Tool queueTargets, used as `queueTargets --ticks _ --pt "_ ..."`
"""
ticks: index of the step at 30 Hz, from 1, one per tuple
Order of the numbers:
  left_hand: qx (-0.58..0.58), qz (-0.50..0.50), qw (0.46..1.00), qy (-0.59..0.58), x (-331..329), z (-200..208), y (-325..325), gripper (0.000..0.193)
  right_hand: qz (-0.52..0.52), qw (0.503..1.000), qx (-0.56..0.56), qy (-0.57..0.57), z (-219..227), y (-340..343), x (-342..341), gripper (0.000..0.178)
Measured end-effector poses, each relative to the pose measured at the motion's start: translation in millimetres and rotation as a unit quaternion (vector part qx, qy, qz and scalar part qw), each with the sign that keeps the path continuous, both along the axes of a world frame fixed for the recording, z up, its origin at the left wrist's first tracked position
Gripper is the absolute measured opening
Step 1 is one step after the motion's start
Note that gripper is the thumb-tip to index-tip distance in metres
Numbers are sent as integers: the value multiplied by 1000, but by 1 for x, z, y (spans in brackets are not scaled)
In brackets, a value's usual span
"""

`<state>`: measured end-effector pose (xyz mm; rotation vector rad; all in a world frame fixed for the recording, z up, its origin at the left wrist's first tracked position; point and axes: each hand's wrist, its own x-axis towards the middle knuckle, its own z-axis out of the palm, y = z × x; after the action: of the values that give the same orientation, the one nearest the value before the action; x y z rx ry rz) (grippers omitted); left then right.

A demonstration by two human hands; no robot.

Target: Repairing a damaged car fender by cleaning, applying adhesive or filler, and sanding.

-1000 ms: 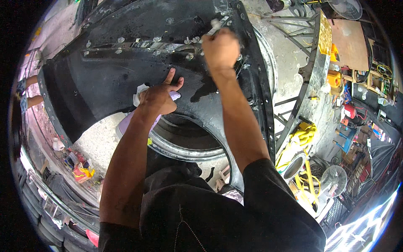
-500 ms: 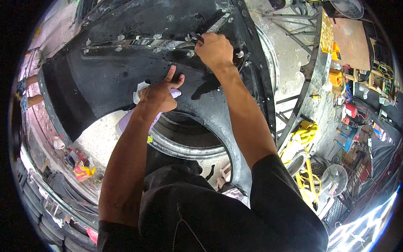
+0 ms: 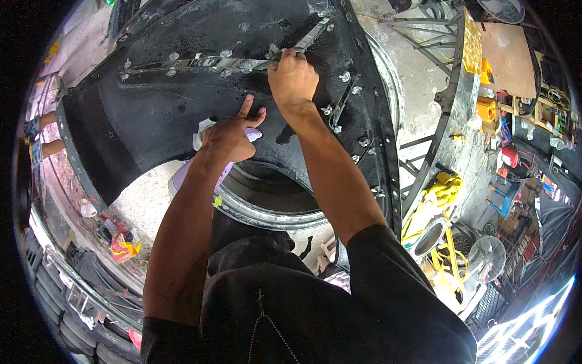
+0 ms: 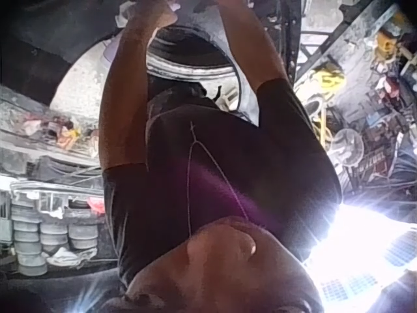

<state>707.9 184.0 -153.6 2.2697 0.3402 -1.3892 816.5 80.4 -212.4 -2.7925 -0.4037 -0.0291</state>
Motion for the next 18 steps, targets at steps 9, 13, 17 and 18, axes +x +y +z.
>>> queueTargets --ticks 9,13,17,18 --pt "4 10 1000 -9 -5 -4 0 85 84 994 -27 59 12 -25 1 27" --pt "3 12 1000 -10 -6 -2 2 85 250 956 -79 129 45 -54 17 23" --pt "-3 23 1000 -20 -5 3 1 82 273 957 -86 36 56 -60 50 20" --pt "-6 21 999 -23 -3 3 1 81 273 960 -60 8 43 -62 56 19"
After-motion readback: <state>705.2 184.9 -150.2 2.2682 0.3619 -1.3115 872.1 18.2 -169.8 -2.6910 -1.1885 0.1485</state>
